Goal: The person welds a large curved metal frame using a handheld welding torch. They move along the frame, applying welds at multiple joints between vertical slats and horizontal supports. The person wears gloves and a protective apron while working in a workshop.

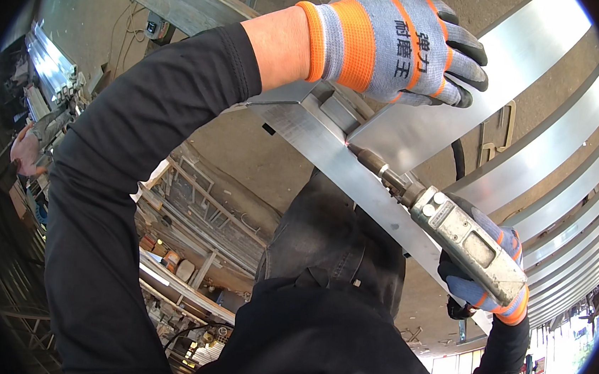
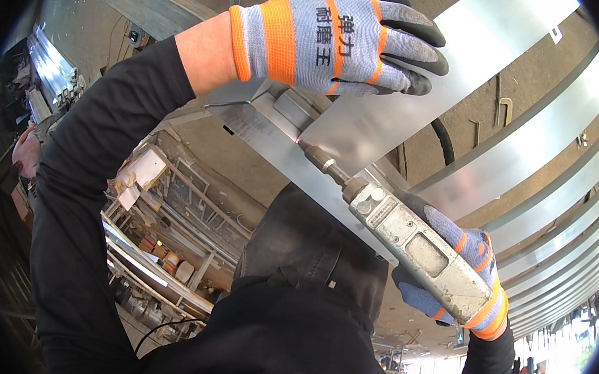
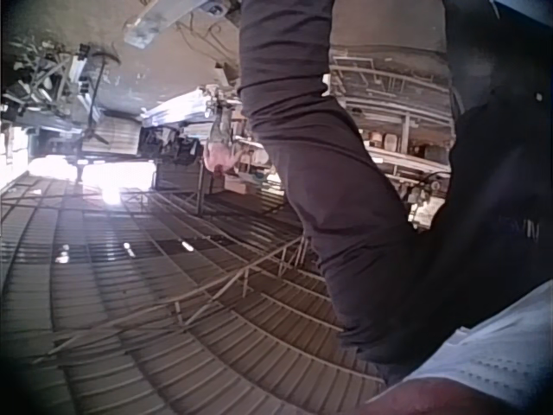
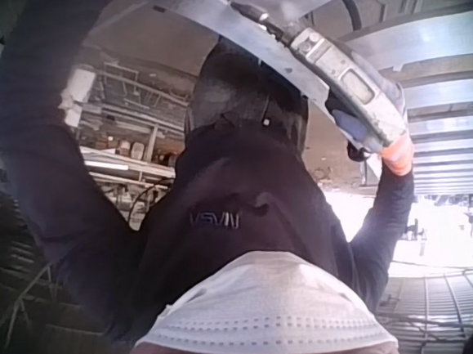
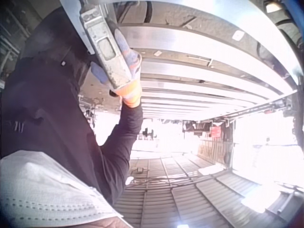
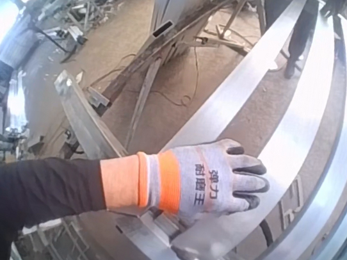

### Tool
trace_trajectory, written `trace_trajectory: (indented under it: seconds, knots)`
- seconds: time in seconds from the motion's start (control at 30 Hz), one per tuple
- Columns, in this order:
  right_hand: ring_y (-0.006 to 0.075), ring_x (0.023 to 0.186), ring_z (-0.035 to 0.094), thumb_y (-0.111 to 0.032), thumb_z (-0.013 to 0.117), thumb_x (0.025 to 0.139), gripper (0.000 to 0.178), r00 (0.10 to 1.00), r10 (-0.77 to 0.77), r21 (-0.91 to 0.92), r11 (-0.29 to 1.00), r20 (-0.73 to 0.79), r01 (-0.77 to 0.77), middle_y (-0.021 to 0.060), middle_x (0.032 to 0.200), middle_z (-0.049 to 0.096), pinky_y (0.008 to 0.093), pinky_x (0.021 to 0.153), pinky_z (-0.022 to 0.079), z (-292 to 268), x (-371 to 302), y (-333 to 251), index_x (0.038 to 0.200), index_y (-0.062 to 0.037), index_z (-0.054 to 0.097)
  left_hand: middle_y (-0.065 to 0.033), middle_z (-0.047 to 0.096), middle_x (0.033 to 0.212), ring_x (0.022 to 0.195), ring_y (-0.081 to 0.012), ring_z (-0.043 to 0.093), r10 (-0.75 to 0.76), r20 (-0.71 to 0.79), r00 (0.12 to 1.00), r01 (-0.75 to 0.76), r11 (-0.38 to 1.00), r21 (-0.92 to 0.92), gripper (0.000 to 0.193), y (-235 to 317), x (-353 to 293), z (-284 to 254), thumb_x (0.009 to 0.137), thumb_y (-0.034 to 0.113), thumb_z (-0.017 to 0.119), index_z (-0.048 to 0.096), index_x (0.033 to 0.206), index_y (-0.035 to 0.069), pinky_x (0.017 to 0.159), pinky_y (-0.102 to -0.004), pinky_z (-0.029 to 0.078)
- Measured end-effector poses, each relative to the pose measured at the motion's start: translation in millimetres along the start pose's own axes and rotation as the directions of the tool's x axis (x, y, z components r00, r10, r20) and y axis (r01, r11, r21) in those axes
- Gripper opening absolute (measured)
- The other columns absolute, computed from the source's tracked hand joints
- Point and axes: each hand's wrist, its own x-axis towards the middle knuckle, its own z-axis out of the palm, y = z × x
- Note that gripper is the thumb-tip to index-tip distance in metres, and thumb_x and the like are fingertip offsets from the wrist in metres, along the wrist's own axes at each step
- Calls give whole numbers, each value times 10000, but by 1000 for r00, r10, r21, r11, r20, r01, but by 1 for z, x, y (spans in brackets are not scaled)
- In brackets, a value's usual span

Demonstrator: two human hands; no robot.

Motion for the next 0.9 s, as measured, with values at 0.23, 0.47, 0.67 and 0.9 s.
trace_trajectory:
  seconds: [0.23,0.47,0.67,0.9]
  knots:
    - [56,878,682,-72,840,1003,674,997,65,-92,994,39,-61,-6,1091,774,255,754,568,-3,2,-8,1647,18,665,48,700,1714,1648,-240,591,12,-16,1000,-12,1000,-22,287,-4,0,5,1174,353,704,844,1410,269,1344,-520,480]
    - [81,883,690,-104,845,963,791,991,-49,-272,959,122,81,42,1168,780,267,743,570,-10,1,1,1705,27,604,41,714,1690,1636,-253,601,47,-26,999,-43,988,148,307,-6,3,11,1173,371,697,839,1415,247,1329,-529,493]
    - [61,852,657,-100,858,907,834,984,-153,-266,948,92,172,16,1112,767,267,718,546,-8,3,8,1695,22,613,23,710,1688,1630,-257,603,26,-8,1000,-26,999,19,321,-5,2,7,1181,366,683,823,1437,232,1335,-524,493]
    - [100,799,728,-39,926,884,805,998,60,-171,984,20,-56,4,1015,802,277,726,589,-4,0,-5,1641,8,657,1,706,1686,1622,-262,606,19,-4,1000,-19,1000,-17,338,-5,3,5,1190,359,666,804,1463,215,1342,-517,494]
